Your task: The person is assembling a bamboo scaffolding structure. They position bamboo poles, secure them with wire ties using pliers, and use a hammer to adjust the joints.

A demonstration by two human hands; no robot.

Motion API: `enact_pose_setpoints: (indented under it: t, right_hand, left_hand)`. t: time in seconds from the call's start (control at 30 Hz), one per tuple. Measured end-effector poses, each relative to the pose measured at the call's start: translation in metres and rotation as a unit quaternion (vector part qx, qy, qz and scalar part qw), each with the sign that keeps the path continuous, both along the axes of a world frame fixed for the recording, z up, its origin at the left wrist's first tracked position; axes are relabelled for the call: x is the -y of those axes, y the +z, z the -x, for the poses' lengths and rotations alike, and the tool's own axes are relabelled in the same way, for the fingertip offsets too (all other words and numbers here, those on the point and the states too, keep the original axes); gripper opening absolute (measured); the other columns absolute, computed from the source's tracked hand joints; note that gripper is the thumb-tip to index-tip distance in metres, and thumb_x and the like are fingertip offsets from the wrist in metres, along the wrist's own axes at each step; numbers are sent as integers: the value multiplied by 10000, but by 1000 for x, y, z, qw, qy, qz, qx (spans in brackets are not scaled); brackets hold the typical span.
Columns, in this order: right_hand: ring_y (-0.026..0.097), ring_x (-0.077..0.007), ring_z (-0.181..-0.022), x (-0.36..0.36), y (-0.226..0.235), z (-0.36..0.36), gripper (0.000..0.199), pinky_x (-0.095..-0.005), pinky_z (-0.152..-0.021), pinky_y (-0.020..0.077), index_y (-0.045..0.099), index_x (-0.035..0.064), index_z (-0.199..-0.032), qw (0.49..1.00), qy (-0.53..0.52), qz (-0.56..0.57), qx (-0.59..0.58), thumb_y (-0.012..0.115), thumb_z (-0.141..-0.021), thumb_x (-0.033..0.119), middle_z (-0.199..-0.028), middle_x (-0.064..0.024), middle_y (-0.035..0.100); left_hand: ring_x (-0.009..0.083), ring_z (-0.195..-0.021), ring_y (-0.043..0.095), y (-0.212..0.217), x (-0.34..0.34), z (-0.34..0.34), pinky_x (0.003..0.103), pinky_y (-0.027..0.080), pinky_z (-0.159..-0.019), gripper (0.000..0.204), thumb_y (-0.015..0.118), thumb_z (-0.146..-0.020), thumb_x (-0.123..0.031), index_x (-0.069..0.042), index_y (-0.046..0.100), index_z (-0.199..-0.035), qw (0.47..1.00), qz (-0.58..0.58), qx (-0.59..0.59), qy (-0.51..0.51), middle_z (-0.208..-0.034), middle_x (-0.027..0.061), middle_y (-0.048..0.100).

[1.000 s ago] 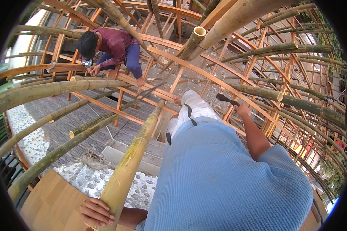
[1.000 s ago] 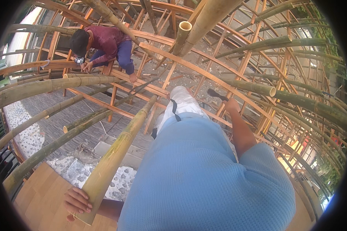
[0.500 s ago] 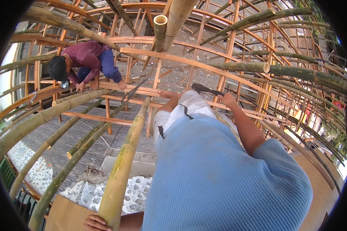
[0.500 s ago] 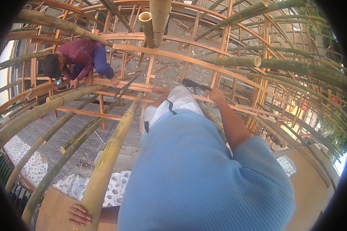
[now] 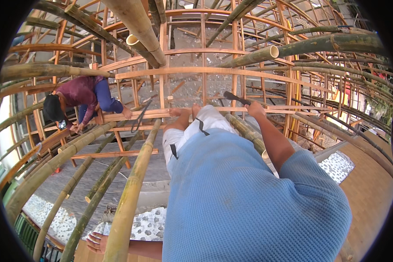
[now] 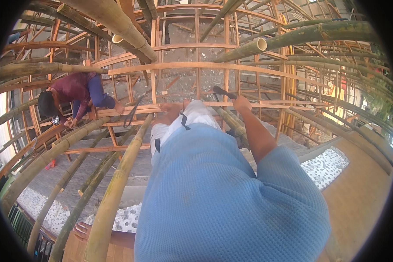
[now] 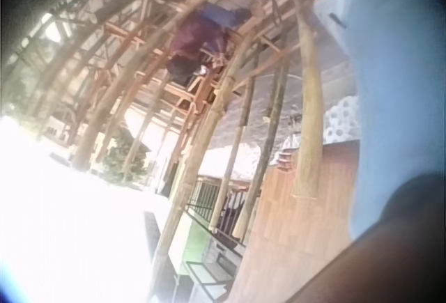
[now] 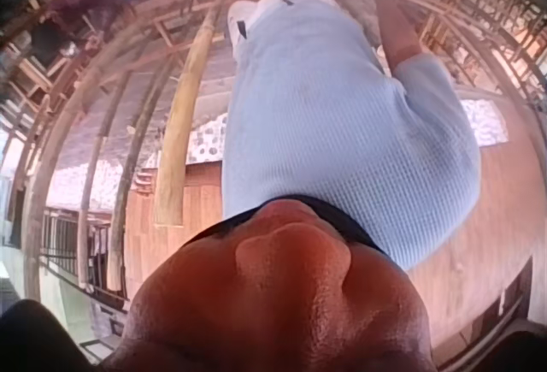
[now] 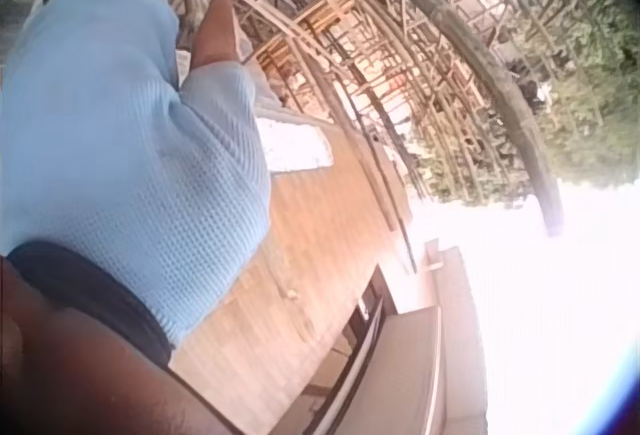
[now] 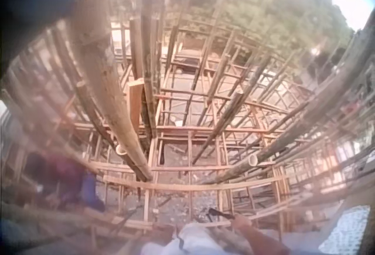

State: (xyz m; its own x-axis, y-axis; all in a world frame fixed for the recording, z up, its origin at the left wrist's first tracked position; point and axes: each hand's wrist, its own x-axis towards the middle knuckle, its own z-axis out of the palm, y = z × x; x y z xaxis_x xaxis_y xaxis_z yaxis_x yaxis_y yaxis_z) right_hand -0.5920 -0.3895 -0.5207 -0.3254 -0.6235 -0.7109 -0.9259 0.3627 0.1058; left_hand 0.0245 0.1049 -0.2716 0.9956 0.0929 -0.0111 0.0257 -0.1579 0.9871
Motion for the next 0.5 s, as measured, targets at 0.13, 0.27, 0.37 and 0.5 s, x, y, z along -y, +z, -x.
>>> enact_pose_setpoints:
  t: [0.13,0.27,0.37,0.5]
  right_hand:
    - [645,-377,-1062,-5,0,8,494,-466,-888,511,689,-1,-1065,1000,-22,-8,-2,615,-901,459,-1105,-241,673]
    - [661,-322,-1056,6,18,-21,420,-433,-869,531,706,54,-1081,998,54,-22,-2,630,-897,423,-1105,-178,693]
    - [662,-326,-1048,9,30,-51,408,-435,-874,532,717,54,-1049,1000,19,9,23,656,-877,419,-1097,-170,696]
    - [672,-361,-978,18,79,-102,442,-457,-838,528,706,14,-1014,994,14,66,83,658,-881,433,-1006,-201,700]
  left_hand:
    - [133,-477,399,-136,-43,56,301,297,-450,222,499,-888,-255,-161,433,-698,929,39,-334,156,-581,13,420]
    - [108,-523,453,-196,87,152,257,354,-485,270,510,-965,-263,-82,535,-766,833,-244,-427,-252,-617,-5,495]
    - [117,-563,511,-226,226,147,260,415,-512,286,527,-980,-274,-40,580,-826,788,-266,-213,-513,-675,28,563]
    - [203,-854,625,-287,386,144,327,511,-719,438,543,-977,-416,0,596,-1103,737,-145,-388,-534,-963,124,634]
